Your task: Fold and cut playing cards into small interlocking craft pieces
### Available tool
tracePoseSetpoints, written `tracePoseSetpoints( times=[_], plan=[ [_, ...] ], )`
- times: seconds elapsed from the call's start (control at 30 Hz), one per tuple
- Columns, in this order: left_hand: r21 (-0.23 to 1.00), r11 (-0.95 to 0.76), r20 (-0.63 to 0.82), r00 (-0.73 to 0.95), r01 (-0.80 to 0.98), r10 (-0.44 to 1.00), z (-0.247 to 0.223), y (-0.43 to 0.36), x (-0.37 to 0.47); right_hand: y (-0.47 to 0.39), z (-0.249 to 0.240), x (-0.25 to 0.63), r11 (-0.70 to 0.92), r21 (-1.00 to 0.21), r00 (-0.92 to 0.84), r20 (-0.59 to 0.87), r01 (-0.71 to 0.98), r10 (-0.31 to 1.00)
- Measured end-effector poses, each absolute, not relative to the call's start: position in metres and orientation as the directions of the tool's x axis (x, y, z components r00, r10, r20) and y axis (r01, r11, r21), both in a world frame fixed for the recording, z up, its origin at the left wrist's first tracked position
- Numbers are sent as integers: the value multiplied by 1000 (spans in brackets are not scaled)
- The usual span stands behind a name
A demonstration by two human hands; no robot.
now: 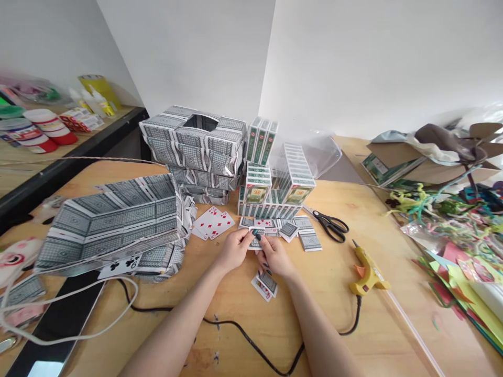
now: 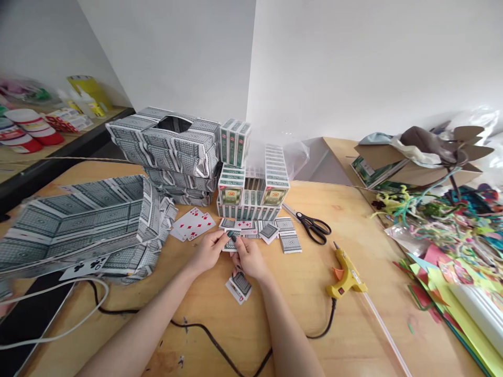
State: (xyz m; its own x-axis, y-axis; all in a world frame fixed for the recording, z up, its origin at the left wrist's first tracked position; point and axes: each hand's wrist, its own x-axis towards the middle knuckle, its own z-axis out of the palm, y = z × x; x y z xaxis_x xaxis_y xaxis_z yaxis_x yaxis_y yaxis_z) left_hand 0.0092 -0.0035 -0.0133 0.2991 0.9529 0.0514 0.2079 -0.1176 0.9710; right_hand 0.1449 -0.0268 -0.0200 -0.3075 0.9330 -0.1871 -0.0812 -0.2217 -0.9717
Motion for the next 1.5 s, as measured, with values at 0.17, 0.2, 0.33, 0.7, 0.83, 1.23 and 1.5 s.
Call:
tracePoseSetpoints(
  times=[0.17,0.2,0.33,0.7,0.83,1.23,1.5],
  plan=[
    [971,-124,59,295,207,954,-12,-3,8,-27,-22,143,-240,-969,-273,-216,-54,937],
    [969,-125,56,300,213,952,-13,-2,7,-27,-21,142,-238,-969,-259,-215,-60,942],
    [969,-122,43,339,217,940,-16,1,4,-27,-18,139,-229,-970,-275,-200,-76,940],
    [977,-89,4,400,194,917,-10,3,-1,-26,-16,144,-203,-977,-323,-173,-60,930],
    [978,-84,5,376,193,927,-10,2,1,-25,-17,142,-204,-977,-273,-180,-62,945],
    [940,-261,215,213,219,953,-9,0,0,-21,-14,142,-91,-979,-17,-89,-183,996],
    [951,-272,238,219,146,946,-10,1,1,-19,-18,147,-33,-983,131,-57,-179,990]
  ],
)
